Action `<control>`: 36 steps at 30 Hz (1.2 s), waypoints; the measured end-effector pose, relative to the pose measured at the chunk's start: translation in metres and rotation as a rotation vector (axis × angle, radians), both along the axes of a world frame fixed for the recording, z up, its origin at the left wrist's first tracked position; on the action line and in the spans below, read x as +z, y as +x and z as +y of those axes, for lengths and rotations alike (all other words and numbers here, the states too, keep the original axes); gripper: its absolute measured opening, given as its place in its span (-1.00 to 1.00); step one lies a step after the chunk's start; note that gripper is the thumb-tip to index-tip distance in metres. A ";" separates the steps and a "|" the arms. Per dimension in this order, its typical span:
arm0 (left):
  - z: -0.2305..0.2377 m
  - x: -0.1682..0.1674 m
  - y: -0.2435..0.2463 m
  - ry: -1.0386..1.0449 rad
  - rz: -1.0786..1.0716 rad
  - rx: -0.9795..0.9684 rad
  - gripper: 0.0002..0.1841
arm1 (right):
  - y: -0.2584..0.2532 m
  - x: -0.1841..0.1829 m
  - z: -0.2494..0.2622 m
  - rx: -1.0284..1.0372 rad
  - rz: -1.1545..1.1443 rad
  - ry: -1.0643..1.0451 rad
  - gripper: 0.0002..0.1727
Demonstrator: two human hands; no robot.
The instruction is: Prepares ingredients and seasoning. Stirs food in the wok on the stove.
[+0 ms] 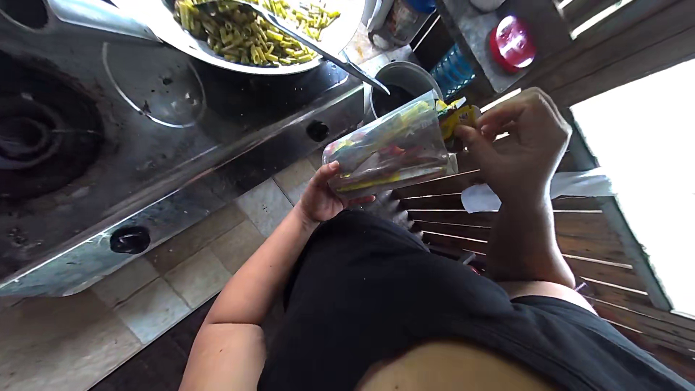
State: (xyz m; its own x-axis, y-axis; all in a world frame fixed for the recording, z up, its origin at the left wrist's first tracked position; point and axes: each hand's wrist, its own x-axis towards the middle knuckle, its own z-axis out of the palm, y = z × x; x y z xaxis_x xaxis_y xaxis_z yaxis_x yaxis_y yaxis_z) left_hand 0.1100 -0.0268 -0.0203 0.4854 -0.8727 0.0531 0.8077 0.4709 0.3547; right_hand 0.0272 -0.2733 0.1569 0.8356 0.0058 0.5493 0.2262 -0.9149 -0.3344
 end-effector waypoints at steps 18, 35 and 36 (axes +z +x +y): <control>-0.036 0.001 0.015 -0.168 -0.117 0.011 -0.76 | 0.000 0.016 -0.009 0.487 0.491 0.073 -0.61; -0.054 0.008 0.016 -0.045 0.000 -0.097 -0.68 | 0.028 0.013 -0.017 0.503 0.726 0.032 -0.70; -0.056 0.008 0.014 -0.037 0.012 -0.099 -0.67 | 0.028 0.004 -0.019 0.484 0.692 0.070 -0.66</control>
